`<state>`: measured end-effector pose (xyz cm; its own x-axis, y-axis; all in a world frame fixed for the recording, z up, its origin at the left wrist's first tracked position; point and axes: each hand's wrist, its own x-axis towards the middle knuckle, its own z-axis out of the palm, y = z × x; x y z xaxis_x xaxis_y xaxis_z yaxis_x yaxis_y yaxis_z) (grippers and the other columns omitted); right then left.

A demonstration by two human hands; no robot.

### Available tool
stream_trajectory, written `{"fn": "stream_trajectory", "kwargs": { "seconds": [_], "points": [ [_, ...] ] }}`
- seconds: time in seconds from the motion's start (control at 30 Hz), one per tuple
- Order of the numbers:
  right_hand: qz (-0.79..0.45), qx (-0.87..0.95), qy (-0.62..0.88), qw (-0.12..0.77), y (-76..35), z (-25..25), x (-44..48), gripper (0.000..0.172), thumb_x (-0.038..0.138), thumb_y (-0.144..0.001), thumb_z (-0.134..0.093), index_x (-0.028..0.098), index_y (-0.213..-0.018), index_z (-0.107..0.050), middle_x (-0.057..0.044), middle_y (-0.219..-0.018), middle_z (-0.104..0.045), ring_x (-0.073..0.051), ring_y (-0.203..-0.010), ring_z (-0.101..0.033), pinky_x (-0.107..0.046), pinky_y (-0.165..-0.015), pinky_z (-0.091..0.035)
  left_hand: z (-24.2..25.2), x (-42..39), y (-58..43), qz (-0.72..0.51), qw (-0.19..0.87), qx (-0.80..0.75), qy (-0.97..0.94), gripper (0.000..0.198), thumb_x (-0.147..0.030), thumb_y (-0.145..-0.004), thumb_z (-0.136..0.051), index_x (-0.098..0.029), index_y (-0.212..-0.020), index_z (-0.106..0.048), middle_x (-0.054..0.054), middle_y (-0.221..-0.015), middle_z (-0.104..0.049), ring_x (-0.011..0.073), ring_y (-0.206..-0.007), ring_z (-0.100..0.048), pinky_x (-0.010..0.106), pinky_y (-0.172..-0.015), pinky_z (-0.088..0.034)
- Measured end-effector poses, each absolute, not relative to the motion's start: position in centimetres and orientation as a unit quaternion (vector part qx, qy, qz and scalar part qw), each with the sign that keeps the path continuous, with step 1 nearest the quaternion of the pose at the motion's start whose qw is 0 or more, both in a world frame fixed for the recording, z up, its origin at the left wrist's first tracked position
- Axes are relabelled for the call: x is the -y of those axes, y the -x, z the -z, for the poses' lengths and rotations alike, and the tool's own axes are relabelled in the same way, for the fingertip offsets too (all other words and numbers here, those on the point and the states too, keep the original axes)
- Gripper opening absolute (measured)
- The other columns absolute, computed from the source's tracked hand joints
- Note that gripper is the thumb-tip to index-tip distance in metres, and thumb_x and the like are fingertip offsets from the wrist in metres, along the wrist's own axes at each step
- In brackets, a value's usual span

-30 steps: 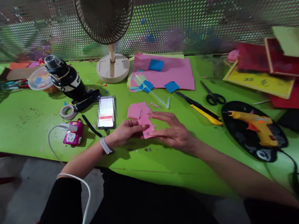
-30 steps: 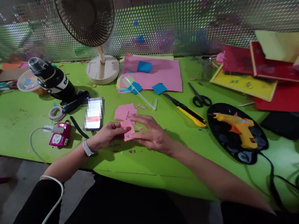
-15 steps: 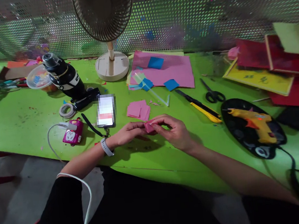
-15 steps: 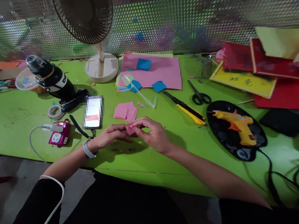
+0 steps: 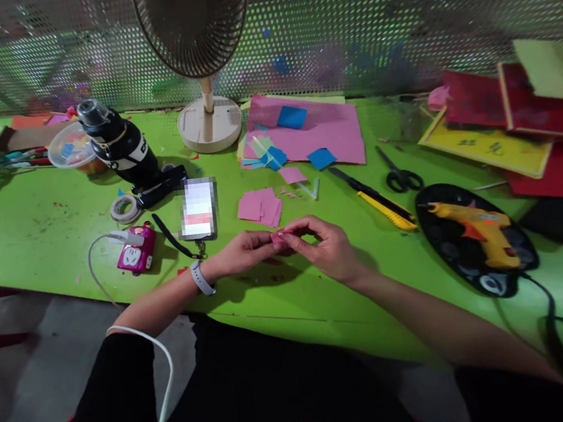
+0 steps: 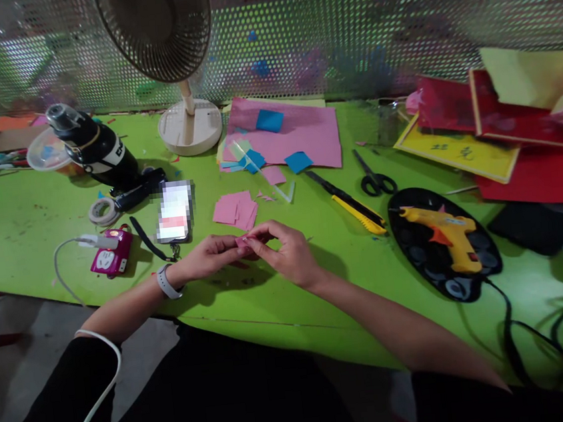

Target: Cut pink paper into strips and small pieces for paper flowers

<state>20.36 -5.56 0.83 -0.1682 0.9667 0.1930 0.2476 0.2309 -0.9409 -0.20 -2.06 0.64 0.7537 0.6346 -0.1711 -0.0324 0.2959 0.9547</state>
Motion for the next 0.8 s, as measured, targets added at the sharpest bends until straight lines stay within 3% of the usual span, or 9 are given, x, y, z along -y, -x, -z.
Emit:
{"fn": "stream_trajectory", "kwargs": {
  "seconds": [0.33, 0.53, 0.67, 0.8],
  "points": [
    [-0.439, 0.621, 0.47, 0.448, -20.4, -0.2, 5.5, 0.029, 0.051, -0.088, -0.075, 0.024, -0.094, -0.067, -0.005, -0.088, -0.072, -0.019, -0.078, -0.07, -0.036, -0.068, -0.064, -0.2, 1.9, 0.2, -0.217, 0.772, -0.284, -0.525, 0.042, -0.049, -0.087, -0.079, -0.014, -0.11, -0.077, 0.013, -0.114, -0.079, 0.0212, -0.107, -0.075, 0.036, -0.101, -0.057],
    [-0.42, 0.614, 0.483, 0.461, -20.6, 0.0, 5.1, 0.033, 0.051, -0.087, -0.077, 0.025, -0.102, -0.064, -0.005, -0.094, -0.07, -0.02, -0.085, -0.068, -0.039, -0.075, -0.062, 0.0, 1.9, 0.3, -0.218, 0.764, -0.28, -0.54, 0.041, -0.049, -0.09, -0.075, -0.014, -0.111, -0.077, 0.012, -0.115, -0.079, 0.0198, -0.106, -0.075, 0.035, -0.1, -0.058],
    [-0.411, 0.679, 0.449, 0.41, -21.0, -0.5, 4.5, 0.028, 0.049, -0.094, -0.068, 0.025, -0.083, -0.062, -0.002, -0.08, -0.063, -0.018, -0.074, -0.061, -0.035, -0.067, -0.055, -0.2, 2.0, 0.5, -0.188, 0.759, -0.275, -0.559, 0.034, -0.044, -0.094, -0.073, -0.014, -0.111, -0.077, 0.012, -0.114, -0.079, 0.0175, -0.101, -0.076, 0.033, -0.096, -0.059],
    [-0.368, 0.707, 0.43, 0.425, -20.7, -0.4, 4.5, 0.031, 0.046, -0.098, -0.063, 0.024, -0.076, -0.058, -0.001, -0.076, -0.059, -0.016, -0.071, -0.056, -0.033, -0.065, -0.051, -0.5, 2.0, 0.6, -0.173, 0.76, -0.282, -0.559, 0.036, -0.043, -0.092, -0.075, -0.012, -0.108, -0.076, 0.012, -0.106, -0.08, 0.0162, -0.092, -0.077, 0.029, -0.088, -0.061]
  ]
}}
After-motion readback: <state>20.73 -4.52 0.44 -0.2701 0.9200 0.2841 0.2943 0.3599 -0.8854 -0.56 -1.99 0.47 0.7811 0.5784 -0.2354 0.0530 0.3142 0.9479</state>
